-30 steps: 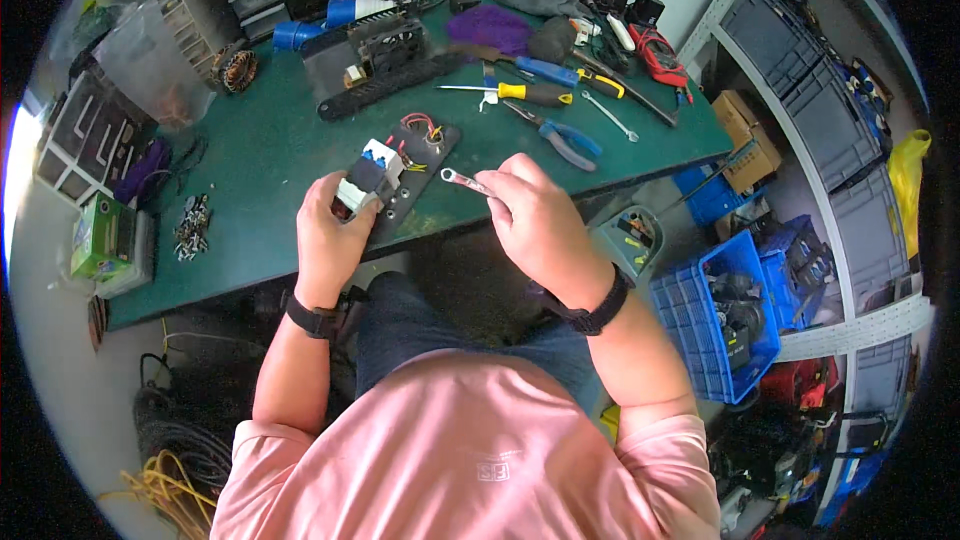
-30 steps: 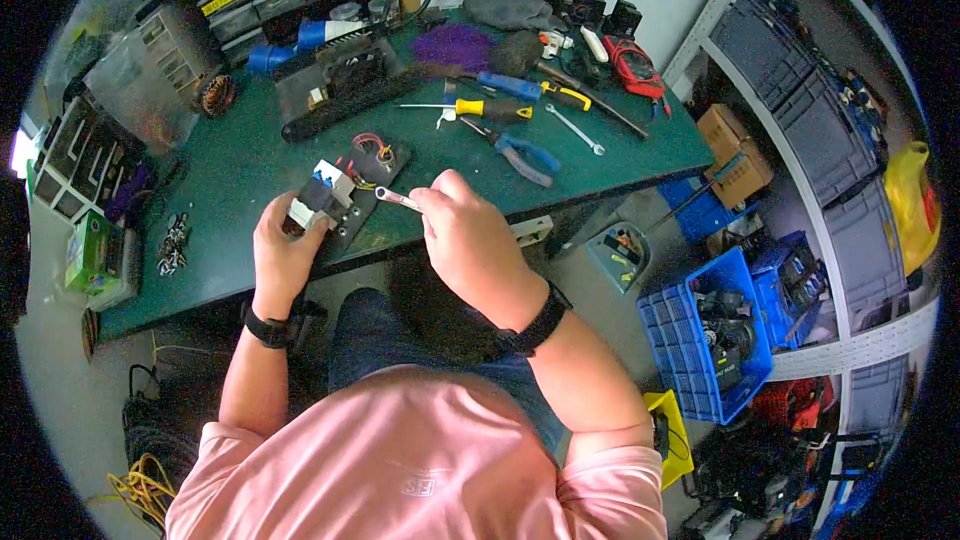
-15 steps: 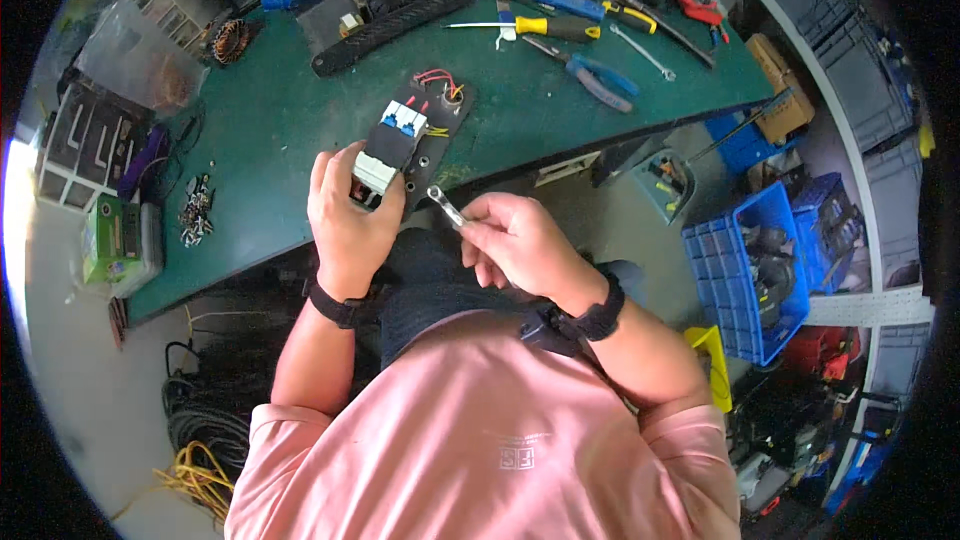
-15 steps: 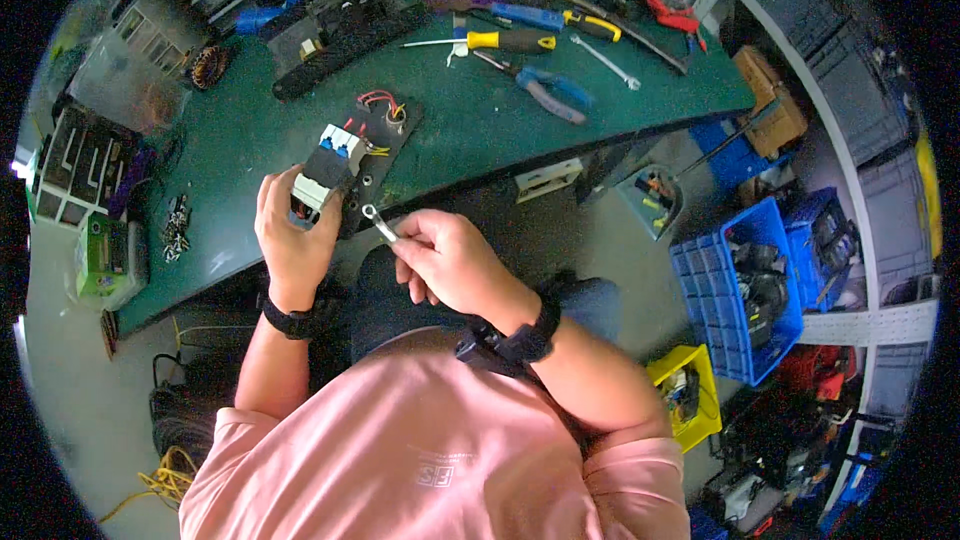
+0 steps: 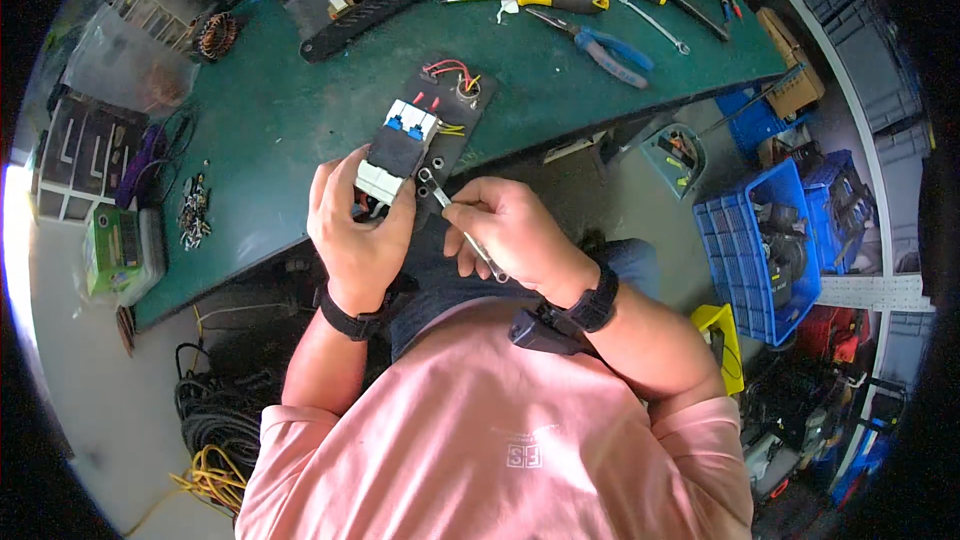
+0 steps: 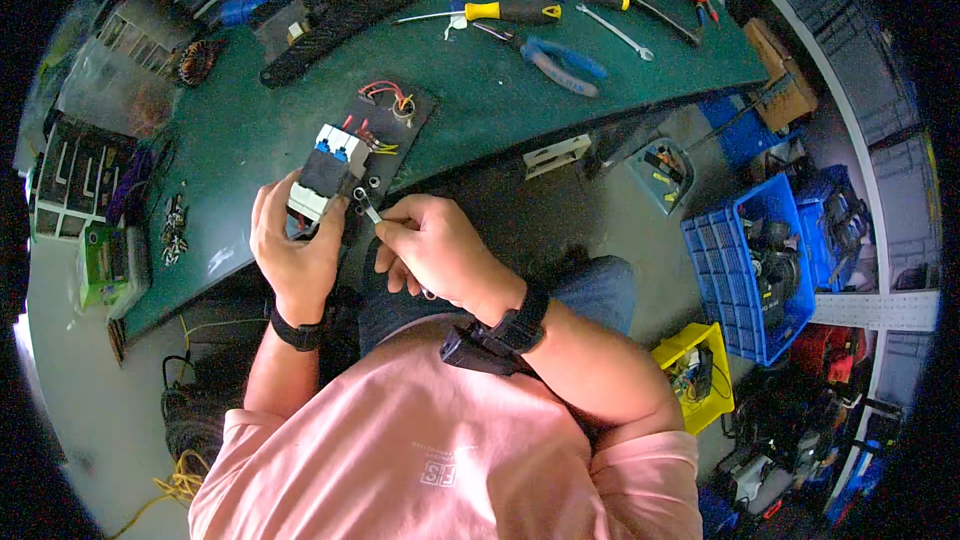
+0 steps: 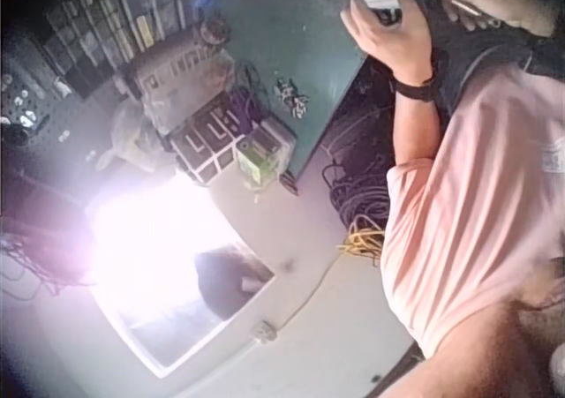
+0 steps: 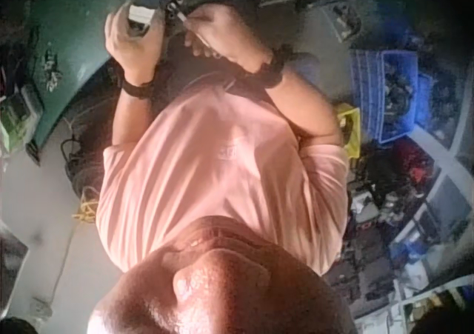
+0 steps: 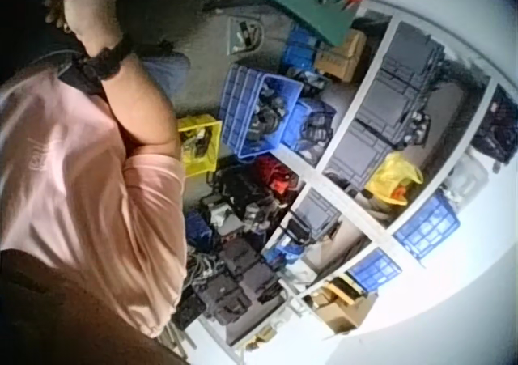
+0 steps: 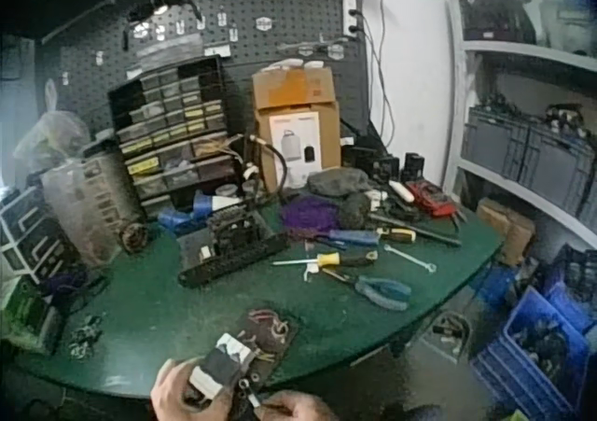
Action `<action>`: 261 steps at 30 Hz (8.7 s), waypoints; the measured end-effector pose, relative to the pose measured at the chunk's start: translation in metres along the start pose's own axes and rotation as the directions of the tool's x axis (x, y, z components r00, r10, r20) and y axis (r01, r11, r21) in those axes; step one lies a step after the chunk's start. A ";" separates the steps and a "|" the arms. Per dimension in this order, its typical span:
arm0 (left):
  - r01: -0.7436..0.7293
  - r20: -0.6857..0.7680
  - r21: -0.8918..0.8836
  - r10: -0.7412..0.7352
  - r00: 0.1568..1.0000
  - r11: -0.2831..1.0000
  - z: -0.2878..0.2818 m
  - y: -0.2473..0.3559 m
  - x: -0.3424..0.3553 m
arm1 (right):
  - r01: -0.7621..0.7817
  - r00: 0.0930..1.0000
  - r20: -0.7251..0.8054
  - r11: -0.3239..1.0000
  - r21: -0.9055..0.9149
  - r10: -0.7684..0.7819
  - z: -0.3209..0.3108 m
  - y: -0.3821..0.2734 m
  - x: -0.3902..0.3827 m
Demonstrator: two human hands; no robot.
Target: The person uses a wrench to tighten screws on a white electrical component mounted on a black board. They then switch to pliers to adjust and secure the wires connected to the component terminals.
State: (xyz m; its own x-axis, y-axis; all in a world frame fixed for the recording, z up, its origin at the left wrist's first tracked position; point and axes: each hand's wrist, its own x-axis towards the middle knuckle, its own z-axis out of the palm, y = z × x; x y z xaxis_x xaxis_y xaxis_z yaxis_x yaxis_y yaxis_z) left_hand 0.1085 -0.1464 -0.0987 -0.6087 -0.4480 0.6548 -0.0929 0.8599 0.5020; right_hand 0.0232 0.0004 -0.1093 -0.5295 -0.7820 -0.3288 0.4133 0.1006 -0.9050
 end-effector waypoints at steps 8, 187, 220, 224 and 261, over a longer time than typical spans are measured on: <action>-0.046 -0.010 0.031 0.046 0.999 0.998 0.000 -0.005 -0.005 | -0.026 1.000 0.000 0.999 -0.020 0.026 -0.003 0.000 0.004; 0.011 0.062 -0.020 -0.010 0.998 1.000 0.014 -0.016 -0.022 | -0.073 0.991 -0.124 0.983 -0.166 0.052 -0.007 0.015 -0.002; 0.056 0.120 -0.075 -0.047 0.992 0.996 0.009 -0.019 -0.012 | 0.050 0.991 0.133 0.882 -0.469 0.015 -0.050 -0.033 0.015; 0.114 0.136 -0.060 -0.105 0.985 0.992 0.007 -0.017 -0.009 | 0.212 0.976 0.016 0.939 -0.270 -0.216 -0.050 -0.038 -0.012; 0.478 0.461 -0.876 -0.408 0.788 -0.065 -0.032 -0.031 0.045 | 0.301 0.952 0.008 0.942 0.148 -0.306 -0.089 -0.007 -0.084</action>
State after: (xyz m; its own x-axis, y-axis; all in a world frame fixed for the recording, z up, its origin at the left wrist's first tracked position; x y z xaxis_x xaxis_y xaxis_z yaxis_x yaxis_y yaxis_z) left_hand 0.1092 -0.2010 -0.0667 -0.8052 -0.5908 0.0510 0.4048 -0.4848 0.7753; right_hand -0.0011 0.1208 -0.0996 -0.6245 -0.7803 -0.0339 0.3390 -0.2317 -0.9118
